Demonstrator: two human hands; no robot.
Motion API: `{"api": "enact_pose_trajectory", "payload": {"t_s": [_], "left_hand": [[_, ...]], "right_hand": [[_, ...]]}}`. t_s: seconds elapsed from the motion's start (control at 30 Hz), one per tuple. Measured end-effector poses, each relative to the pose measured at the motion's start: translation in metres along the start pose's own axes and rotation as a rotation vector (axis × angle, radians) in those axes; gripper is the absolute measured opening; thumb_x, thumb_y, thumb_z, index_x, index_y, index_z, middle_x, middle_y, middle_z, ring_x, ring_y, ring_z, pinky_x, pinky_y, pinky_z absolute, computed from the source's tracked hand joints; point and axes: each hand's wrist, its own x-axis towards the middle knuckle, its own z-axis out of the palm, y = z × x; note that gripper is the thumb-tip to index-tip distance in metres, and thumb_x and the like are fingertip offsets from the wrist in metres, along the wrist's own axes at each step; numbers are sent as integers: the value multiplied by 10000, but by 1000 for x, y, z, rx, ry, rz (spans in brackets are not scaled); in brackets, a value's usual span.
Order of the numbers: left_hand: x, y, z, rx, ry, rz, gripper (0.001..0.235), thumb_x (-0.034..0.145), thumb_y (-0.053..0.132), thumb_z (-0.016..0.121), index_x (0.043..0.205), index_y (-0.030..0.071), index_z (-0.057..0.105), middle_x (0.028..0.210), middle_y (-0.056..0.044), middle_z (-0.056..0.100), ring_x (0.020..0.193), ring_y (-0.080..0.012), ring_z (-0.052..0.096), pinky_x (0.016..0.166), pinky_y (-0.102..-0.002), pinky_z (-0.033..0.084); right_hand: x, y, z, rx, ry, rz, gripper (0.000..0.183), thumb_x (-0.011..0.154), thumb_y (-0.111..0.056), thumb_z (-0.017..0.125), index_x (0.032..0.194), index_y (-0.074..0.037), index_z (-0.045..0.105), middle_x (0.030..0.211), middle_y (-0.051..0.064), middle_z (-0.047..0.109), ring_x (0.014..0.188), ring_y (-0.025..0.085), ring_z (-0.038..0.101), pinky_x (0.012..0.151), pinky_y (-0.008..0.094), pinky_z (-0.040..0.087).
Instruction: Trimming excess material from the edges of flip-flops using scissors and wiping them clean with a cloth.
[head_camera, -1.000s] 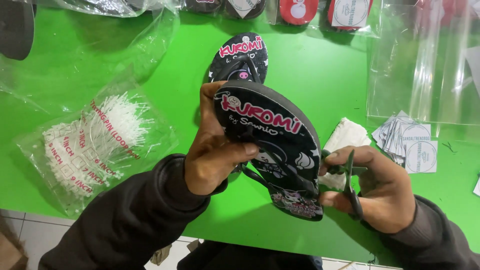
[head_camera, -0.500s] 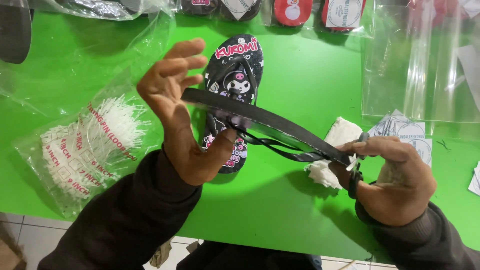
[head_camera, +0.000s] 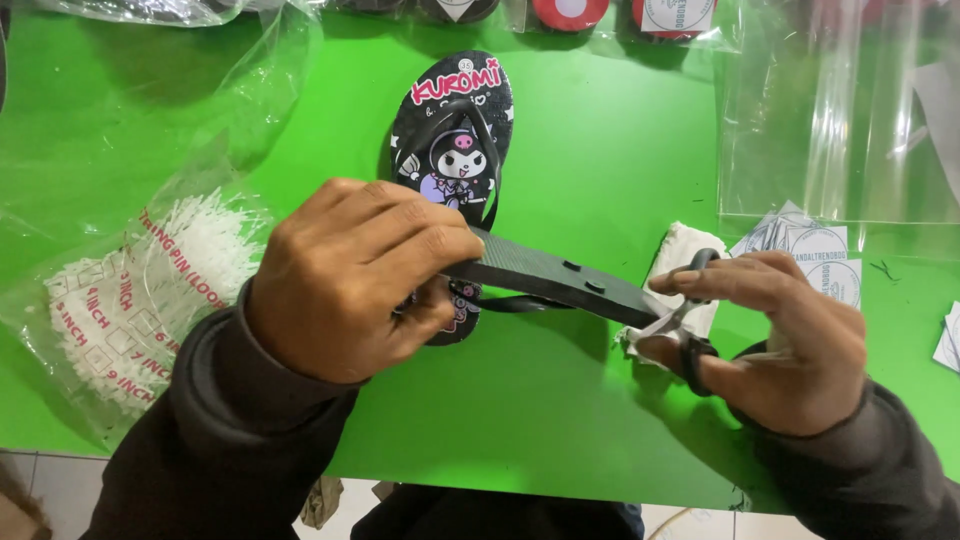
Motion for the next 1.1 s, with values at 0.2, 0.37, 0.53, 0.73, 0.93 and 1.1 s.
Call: {"api": "enact_pose_trajectory", "payload": {"t_s": [0.2,0.37,0.53,0.73,0.93,1.1], "left_hand": [[2,-6,-7,53,96,-16,213,785,-24,628,955,82,699,1026,-32,750,958,-283,667,897,-438,431],[7,-2,-3,18,163,12,156,826,-66,633,887,69,686,1003,-45,751,957,-285,670,925,-429,398],[9,4,6,-21,282,75,210,993,-42,659,842,102,641,980,-58,762,964,-285,696,1019,-421,393],[8,18,20,-39,353,72,218,996,-39,550,822,88,574,981,-110,752,973,-309,739,996,-438,487],[9,22,18,160,373,104,225,1020,-19,496,863,116,583,973,-86,773,943,-259,734,964,-382,474],[9,20,26,229,288,-69,242,892,-85,575,995,121,646,1179,-90,681,1131,-294,604,977,-437,485]], "right_hand": [[9,-12,-12,-47,-12,145,650,576,-122,990,1111,71,675,1073,208,752,923,234,763,816,323,651],[5,-7,-5,-94,11,205,609,609,-173,994,1109,23,706,1079,161,758,926,194,729,845,310,610],[1,10,-1,673,77,597,514,733,-34,758,1200,15,550,1018,203,699,961,288,726,856,407,659],[-17,28,1,840,36,721,482,632,26,818,1069,-19,620,1156,139,704,935,282,744,722,420,698],[-10,12,-4,889,-44,685,553,647,37,834,1166,-42,659,937,159,776,819,249,774,757,390,694],[-9,13,-2,810,96,640,533,698,-3,801,1199,-55,626,922,174,723,564,142,636,507,227,567]]}}
